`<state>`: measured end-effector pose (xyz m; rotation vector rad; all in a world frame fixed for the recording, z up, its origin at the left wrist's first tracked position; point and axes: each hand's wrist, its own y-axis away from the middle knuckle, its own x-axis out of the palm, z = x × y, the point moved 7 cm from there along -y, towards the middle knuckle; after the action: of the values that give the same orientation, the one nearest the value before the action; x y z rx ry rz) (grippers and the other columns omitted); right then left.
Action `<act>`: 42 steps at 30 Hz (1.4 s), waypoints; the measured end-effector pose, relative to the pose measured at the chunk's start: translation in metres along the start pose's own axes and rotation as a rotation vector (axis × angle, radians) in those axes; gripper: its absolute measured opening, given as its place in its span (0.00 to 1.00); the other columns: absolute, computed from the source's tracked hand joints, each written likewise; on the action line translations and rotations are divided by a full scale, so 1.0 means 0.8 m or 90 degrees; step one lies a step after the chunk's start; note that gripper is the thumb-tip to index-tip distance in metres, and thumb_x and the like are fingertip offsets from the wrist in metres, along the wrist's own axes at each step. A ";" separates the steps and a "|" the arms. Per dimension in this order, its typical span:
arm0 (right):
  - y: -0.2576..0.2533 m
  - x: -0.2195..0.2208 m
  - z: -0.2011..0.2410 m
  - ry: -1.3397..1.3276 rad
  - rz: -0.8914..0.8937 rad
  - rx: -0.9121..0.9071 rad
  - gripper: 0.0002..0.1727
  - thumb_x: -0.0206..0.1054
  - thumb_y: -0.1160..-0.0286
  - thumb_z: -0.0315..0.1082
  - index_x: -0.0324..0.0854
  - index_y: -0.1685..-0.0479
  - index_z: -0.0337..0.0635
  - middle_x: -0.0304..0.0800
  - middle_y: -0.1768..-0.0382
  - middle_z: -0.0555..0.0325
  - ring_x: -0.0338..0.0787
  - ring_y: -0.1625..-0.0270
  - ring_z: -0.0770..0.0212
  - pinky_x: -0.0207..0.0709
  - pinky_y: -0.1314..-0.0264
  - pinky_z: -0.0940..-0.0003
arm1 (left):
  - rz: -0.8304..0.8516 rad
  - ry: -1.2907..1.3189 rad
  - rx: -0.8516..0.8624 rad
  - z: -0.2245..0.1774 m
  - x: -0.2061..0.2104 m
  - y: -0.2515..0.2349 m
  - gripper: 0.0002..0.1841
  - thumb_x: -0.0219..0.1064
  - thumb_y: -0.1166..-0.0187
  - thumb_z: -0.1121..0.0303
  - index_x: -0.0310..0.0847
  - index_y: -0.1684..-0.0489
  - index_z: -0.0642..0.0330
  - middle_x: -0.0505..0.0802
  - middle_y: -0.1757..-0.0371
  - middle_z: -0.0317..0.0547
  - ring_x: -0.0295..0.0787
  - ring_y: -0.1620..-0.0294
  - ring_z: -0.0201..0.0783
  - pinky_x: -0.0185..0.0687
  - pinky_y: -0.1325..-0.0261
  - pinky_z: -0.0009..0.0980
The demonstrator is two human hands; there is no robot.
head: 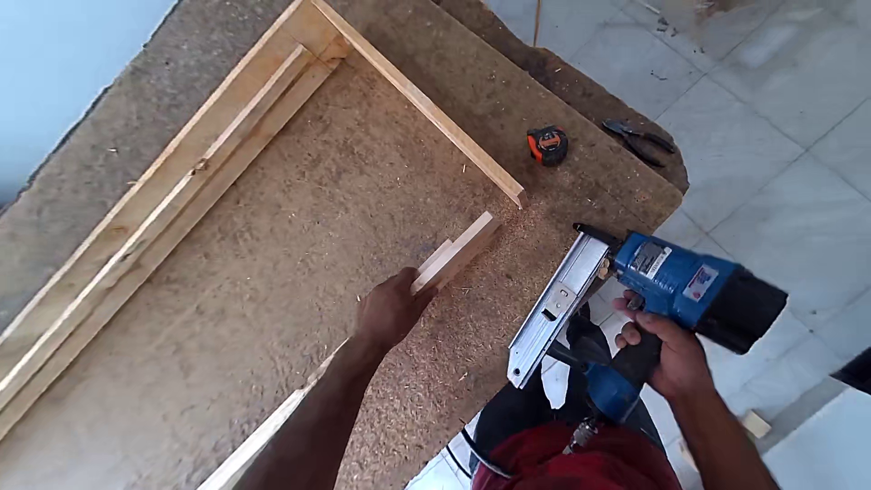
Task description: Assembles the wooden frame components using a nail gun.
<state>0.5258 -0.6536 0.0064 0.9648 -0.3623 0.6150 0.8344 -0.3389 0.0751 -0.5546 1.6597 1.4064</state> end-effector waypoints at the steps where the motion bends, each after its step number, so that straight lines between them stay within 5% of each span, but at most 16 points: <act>1: -0.004 0.011 0.024 0.051 0.008 -0.005 0.19 0.66 0.27 0.33 0.83 0.37 0.42 0.93 0.48 0.43 0.88 0.76 0.61 0.88 0.70 0.64 | 0.002 -0.008 -0.003 -0.006 0.001 -0.003 0.29 0.69 0.23 0.39 0.81 0.33 0.49 0.94 0.53 0.56 0.93 0.52 0.62 0.85 0.53 0.68; 8: -0.078 0.086 0.257 0.328 0.295 0.035 0.23 0.73 0.28 0.45 0.85 0.34 0.50 0.91 0.43 0.48 0.87 0.76 0.66 0.86 0.75 0.71 | 0.006 0.035 -0.033 -0.028 0.013 -0.003 0.26 0.72 0.24 0.40 0.84 0.35 0.45 0.94 0.50 0.52 0.93 0.51 0.61 0.84 0.53 0.68; 12: -0.149 0.103 0.307 0.315 0.442 0.156 0.25 0.71 0.26 0.42 0.83 0.30 0.45 0.90 0.43 0.47 0.89 0.75 0.64 0.89 0.73 0.68 | -0.029 0.077 -0.070 -0.024 0.011 0.003 0.26 0.75 0.27 0.42 0.85 0.34 0.44 0.95 0.48 0.51 0.93 0.51 0.61 0.83 0.54 0.72; 17: -0.233 0.116 0.302 0.271 0.562 0.320 0.25 0.69 0.25 0.40 0.81 0.28 0.43 0.90 0.42 0.45 0.91 0.71 0.62 0.90 0.67 0.67 | -0.024 0.105 -0.121 -0.026 0.007 -0.005 0.25 0.79 0.29 0.46 0.87 0.35 0.43 0.95 0.47 0.48 0.93 0.51 0.59 0.82 0.52 0.73; 24: -0.293 0.141 0.253 0.317 0.554 0.443 0.24 0.70 0.27 0.39 0.82 0.31 0.41 0.90 0.45 0.44 0.89 0.73 0.62 0.89 0.69 0.67 | -0.035 0.166 -0.136 -0.019 0.005 -0.020 0.25 0.81 0.29 0.51 0.86 0.34 0.45 0.94 0.45 0.50 0.93 0.48 0.60 0.81 0.49 0.74; 29: -0.303 0.135 0.235 0.370 0.507 0.451 0.22 0.70 0.26 0.38 0.83 0.33 0.42 0.90 0.45 0.42 0.88 0.75 0.61 0.89 0.70 0.65 | -0.035 0.159 -0.110 -0.018 0.005 -0.031 0.24 0.83 0.31 0.54 0.86 0.38 0.50 0.94 0.47 0.52 0.92 0.50 0.60 0.82 0.51 0.72; 36: -0.325 0.110 0.247 0.360 0.425 0.457 0.22 0.73 0.27 0.37 0.85 0.34 0.44 0.92 0.45 0.42 0.91 0.72 0.60 0.91 0.65 0.64 | -0.137 0.116 -0.076 0.006 0.037 -0.033 0.23 0.81 0.37 0.44 0.89 0.48 0.43 0.94 0.55 0.42 0.92 0.62 0.52 0.84 0.64 0.66; 42: -0.390 0.204 0.222 0.425 0.449 0.411 0.23 0.72 0.29 0.44 0.84 0.36 0.46 0.92 0.47 0.52 0.89 0.74 0.67 0.89 0.71 0.71 | -0.122 0.112 -0.100 -0.012 0.020 -0.028 0.22 0.85 0.35 0.51 0.90 0.48 0.49 0.95 0.55 0.49 0.94 0.60 0.57 0.83 0.61 0.69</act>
<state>0.8462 -0.8827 -0.0134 1.1628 0.1313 1.7142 0.8401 -0.3506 0.0493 -0.9258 1.5929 1.3852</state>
